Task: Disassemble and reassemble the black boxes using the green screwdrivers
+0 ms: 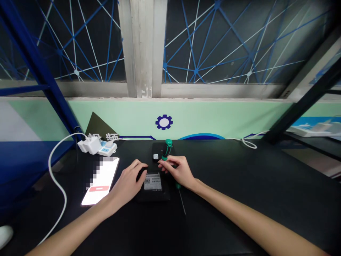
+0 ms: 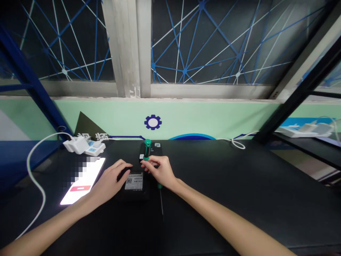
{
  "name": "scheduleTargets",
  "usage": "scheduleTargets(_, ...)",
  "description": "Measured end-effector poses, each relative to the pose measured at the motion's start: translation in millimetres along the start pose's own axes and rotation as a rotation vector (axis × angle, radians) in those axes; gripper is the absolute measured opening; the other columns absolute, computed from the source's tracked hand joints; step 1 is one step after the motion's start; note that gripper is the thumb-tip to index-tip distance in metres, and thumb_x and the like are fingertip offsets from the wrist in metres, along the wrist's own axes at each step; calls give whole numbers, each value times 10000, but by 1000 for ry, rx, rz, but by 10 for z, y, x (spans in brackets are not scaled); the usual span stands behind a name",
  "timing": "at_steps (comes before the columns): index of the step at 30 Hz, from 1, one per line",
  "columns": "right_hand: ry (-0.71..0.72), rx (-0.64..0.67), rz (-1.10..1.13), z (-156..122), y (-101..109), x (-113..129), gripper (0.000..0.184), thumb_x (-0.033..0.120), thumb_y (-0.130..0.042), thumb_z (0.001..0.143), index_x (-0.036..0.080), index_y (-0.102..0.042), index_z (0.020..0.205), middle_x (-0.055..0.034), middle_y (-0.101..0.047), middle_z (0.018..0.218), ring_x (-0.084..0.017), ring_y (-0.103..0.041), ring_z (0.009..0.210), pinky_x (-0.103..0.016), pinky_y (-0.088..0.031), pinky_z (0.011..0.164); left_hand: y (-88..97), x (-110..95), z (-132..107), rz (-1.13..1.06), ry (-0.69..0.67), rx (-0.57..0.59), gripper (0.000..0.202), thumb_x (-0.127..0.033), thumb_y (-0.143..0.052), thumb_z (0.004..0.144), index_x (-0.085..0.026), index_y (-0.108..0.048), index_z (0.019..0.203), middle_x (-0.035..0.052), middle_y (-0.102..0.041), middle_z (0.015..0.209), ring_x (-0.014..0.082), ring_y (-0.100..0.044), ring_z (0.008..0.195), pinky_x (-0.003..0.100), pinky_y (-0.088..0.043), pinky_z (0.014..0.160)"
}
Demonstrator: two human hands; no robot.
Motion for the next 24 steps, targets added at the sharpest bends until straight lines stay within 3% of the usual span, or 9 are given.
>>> scheduleTargets(11, 39, -63, -71, -1, 12, -7, 410, 527, -755, 796, 176, -624, 629, -32, -690, 591, -162, -643, 501, -253, -508, 490, 23, -75, 36, 0, 18, 15, 247, -287, -395, 999, -234, -621, 1083, 49, -642, 1051, 217, -674, 939, 335, -516, 815)
scheduleTargets(18, 136, -32, -170, -41, 5, 136, 300, 447, -612, 927, 162, -699, 897, -42, -699, 701, -150, -634, 583, -269, -540, 588, 17, -52, 38, 40, 37, 10, 252, -287, -416, 988, -241, -636, 1102, 40, -656, 1051, 201, -672, 886, 312, -508, 765)
scheduleTargets(24, 154, 22, -133, -48, 9, 126, 238, 388, -623, 929, 169, -697, 876, -71, -748, 776, -175, -683, 635, -287, -566, 629, 20, -27, 39, 76, 46, 35, 263, -311, -410, 998, -254, -635, 1122, 34, -660, 1065, 192, -666, 844, 298, -492, 719)
Point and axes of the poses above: each hand's wrist, its own z-axis towards the middle knuckle, its own y-axis out of the back of the hand, x = y × z, the point moved 5 cm from there along z, towards the middle knuckle
